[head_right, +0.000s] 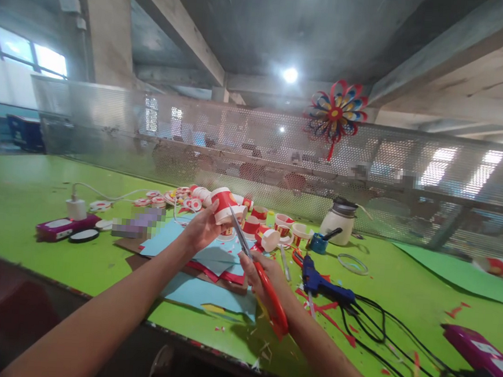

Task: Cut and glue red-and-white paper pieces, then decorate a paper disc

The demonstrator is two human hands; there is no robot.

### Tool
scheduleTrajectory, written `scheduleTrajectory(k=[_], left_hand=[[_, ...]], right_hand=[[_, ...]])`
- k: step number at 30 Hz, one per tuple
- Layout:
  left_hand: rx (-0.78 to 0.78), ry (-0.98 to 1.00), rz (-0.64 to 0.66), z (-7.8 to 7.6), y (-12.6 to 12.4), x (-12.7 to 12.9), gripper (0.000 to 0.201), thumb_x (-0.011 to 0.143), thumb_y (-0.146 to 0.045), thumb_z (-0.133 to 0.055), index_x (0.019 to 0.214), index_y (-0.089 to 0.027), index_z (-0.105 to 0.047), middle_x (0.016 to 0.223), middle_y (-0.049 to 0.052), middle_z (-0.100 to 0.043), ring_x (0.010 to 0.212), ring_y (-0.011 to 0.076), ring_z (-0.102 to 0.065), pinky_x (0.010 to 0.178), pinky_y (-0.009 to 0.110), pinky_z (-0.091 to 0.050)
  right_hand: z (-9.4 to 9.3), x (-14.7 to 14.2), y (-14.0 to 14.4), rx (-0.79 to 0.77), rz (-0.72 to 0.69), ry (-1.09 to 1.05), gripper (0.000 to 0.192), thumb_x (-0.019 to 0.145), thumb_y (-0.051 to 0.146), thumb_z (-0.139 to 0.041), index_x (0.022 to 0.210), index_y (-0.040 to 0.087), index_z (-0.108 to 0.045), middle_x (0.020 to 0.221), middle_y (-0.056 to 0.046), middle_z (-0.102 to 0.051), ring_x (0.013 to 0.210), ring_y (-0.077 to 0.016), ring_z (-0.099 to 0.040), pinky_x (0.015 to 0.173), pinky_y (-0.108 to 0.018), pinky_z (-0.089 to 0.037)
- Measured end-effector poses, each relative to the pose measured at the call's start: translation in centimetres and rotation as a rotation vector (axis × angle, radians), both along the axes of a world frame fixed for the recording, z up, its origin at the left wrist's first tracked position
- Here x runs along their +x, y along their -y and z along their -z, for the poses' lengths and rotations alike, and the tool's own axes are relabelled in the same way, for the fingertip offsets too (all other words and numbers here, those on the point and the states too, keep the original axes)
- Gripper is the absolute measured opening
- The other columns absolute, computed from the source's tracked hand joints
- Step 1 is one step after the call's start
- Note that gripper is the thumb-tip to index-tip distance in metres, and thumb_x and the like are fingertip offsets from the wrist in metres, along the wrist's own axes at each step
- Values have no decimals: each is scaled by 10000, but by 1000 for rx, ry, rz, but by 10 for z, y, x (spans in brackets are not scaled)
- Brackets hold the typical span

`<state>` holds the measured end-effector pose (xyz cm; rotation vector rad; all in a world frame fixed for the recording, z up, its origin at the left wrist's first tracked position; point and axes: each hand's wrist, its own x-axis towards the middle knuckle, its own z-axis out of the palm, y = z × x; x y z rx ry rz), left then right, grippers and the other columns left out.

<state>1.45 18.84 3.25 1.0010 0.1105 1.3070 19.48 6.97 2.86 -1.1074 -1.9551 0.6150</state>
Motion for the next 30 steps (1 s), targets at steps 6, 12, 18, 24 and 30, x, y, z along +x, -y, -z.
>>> scheduleTrajectory(k=[6, 12, 18, 24, 30], left_hand=[[16, -7, -11, -1, 2, 2, 348, 820, -358, -612, 1093, -142, -607, 1082, 117, -680, 1047, 264, -625, 926, 424, -472], [36, -7, 10, -2, 5, 4, 331, 825, -338, -609, 1098, -150, -607, 1092, 112, -678, 1074, 261, -611, 955, 433, -453], [59, -26, -2, -3, 7, 4, 314, 829, -337, -602, 1067, -133, -621, 1071, 123, -685, 1088, 276, -605, 950, 440, -455], [33, -22, 4, -5, 7, 4, 311, 820, -328, -614, 1064, -135, -620, 1072, 123, -683, 1109, 279, -593, 955, 438, -454], [27, -50, 41, -4, 8, 3, 347, 831, -353, -591, 1094, -127, -610, 1077, 128, -684, 1061, 275, -620, 948, 430, -456]], right_hand=[[1, 2, 0, -7, 6, 26, 481, 896, 614, -326, 640, 224, -441, 526, 25, -477, 487, -133, -467, 498, -269, -393], [0, 3, -2, -6, 23, 27, 466, 884, 617, -354, 706, 211, -500, 532, 28, -478, 483, -138, -486, 494, -271, -398], [1, 5, -5, 18, 32, 38, 459, 886, 595, -369, 743, 198, -548, 531, 33, -484, 483, -134, -490, 503, -270, -400], [3, 7, -7, 46, 8, 43, 433, 906, 550, -373, 736, 204, -569, 526, 28, -497, 510, -144, -515, 524, -274, -418], [2, 6, -6, 38, 1, 53, 411, 914, 531, -383, 747, 196, -552, 589, 19, -532, 538, -137, -546, 536, -265, -426]])
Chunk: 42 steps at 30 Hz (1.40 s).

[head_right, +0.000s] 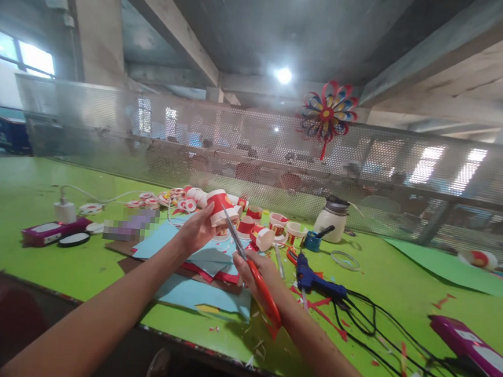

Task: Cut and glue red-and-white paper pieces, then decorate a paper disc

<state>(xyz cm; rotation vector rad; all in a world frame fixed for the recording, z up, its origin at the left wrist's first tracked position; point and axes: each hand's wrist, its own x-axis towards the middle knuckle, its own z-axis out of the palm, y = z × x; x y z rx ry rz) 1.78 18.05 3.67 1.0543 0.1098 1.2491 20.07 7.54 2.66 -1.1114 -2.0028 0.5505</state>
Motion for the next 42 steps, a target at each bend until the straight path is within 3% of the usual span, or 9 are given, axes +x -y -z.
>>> scheduleTrajectory(k=[9, 15, 29, 42], left_hand=[[-9, -15, -16, 0, 2, 0, 340, 810, -365, -614, 1070, -146, -619, 1031, 113, -700, 1029, 267, -637, 922, 412, -461], [-46, -7, -18, 1, 2, 0, 348, 830, -373, -583, 1092, -145, -613, 1056, 120, -694, 1044, 272, -629, 908, 407, -470], [-10, 2, 6, 0, 2, -2, 397, 829, -375, -592, 1155, -147, -581, 1106, 135, -678, 1050, 274, -628, 900, 406, -473], [24, -15, 11, 0, 1, -2, 348, 848, -354, -574, 1099, -115, -606, 1075, 134, -687, 1043, 276, -631, 912, 407, -471]], right_hand=[[1, -2, 2, -47, 8, -52, 473, 894, 588, -367, 757, 188, -578, 524, 33, -494, 450, -116, -484, 454, -243, -402], [-3, -3, 6, 31, 50, -34, 467, 871, 583, -398, 653, 214, -581, 545, 4, -531, 508, -150, -513, 486, -270, -408], [-5, -7, 12, 52, 73, -39, 456, 878, 571, -399, 645, 208, -548, 581, -9, -532, 551, -159, -510, 517, -281, -409], [4, -6, 9, -92, 71, -49, 476, 904, 603, -331, 703, 204, -496, 514, 46, -446, 447, -107, -451, 453, -232, -376]])
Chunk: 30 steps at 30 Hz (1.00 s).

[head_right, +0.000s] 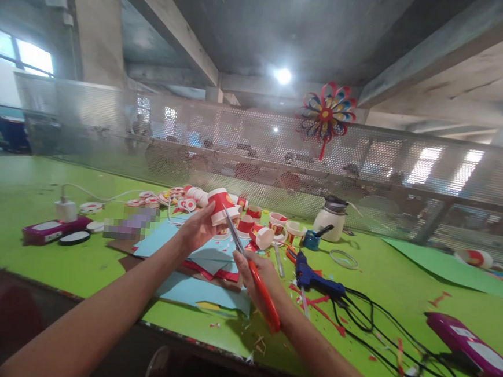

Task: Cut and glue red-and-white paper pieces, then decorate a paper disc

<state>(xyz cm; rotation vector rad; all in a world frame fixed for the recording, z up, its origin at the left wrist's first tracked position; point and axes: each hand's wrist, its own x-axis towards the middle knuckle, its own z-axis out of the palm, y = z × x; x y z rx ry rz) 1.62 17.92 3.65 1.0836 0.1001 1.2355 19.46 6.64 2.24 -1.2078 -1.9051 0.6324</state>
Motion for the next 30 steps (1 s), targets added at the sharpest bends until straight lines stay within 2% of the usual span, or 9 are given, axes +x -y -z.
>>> scheduleTrajectory(k=[10, 14, 21, 26, 30], left_hand=[[-17, -5, 0, 0, -1, 1, 357, 843, -352, -580, 1104, -109, -605, 1063, 137, -687, 1031, 276, -636, 907, 417, -487], [-1, 4, 1, 1, -3, -1, 334, 851, -336, -571, 1100, -116, -608, 1066, 129, -689, 1041, 270, -632, 930, 435, -477], [-5, -10, 4, 0, -2, -1, 346, 846, -330, -578, 1116, -115, -602, 1081, 140, -683, 1044, 277, -631, 928, 436, -478], [10, -5, 21, 2, 0, 1, 335, 844, -303, -590, 1138, -142, -592, 1091, 115, -683, 1042, 269, -634, 903, 417, -492], [7, -15, 25, 2, 3, 4, 330, 841, -304, -596, 1128, -142, -595, 1050, 110, -696, 1050, 277, -629, 901, 427, -489]], right_hand=[[2, -5, 2, 66, 33, 24, 447, 925, 556, -317, 719, 203, -497, 498, 60, -403, 422, -97, -404, 437, -229, -343], [1, -2, -1, 86, 53, 59, 432, 910, 556, -363, 709, 200, -503, 509, 53, -410, 450, -105, -426, 448, -231, -344], [1, 0, -1, -15, -19, -53, 451, 899, 588, -360, 720, 196, -493, 522, 45, -442, 453, -106, -448, 460, -238, -373], [4, -3, -3, -120, -91, -215, 468, 883, 615, -371, 844, 181, -541, 506, 61, -420, 423, -101, -420, 443, -243, -349], [4, -4, -3, -128, -84, -258, 467, 871, 631, -383, 774, 190, -505, 497, 71, -387, 418, -90, -389, 433, -233, -334]])
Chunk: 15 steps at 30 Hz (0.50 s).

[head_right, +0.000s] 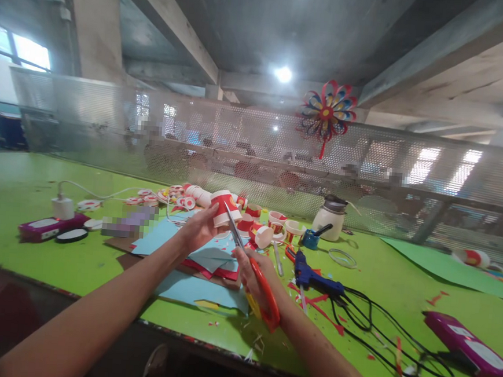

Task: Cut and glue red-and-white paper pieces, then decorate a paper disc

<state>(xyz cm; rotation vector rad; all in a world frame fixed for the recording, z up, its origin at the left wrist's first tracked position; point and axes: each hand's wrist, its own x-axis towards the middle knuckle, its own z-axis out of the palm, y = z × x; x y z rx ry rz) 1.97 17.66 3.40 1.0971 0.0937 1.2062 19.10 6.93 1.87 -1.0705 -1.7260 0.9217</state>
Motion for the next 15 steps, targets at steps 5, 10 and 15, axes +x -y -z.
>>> scheduleTrajectory(k=[5, 10, 15], left_hand=[[5, -3, 26, -2, 5, 2, 346, 857, -315, -570, 1157, -143, -581, 1073, 115, -687, 1073, 282, -615, 941, 450, -461], [5, -8, 19, -2, 5, 2, 357, 845, -321, -588, 1158, -150, -578, 1062, 115, -690, 1062, 285, -622, 934, 440, -463], [-9, -11, 34, 0, 3, 1, 379, 844, -337, -592, 1180, -162, -565, 1074, 120, -690, 1069, 279, -622, 939, 442, -457]], right_hand=[[-5, 0, 5, 44, 29, 81, 466, 889, 615, -360, 712, 198, -470, 519, 60, -393, 446, -92, -398, 446, -231, -341], [-9, 0, 8, 71, 69, 133, 471, 891, 614, -352, 690, 203, -463, 530, 59, -386, 455, -95, -393, 451, -231, -340], [-7, -1, 8, 86, 102, 148, 476, 884, 621, -355, 675, 208, -466, 514, 60, -391, 440, -97, -392, 444, -231, -348]])
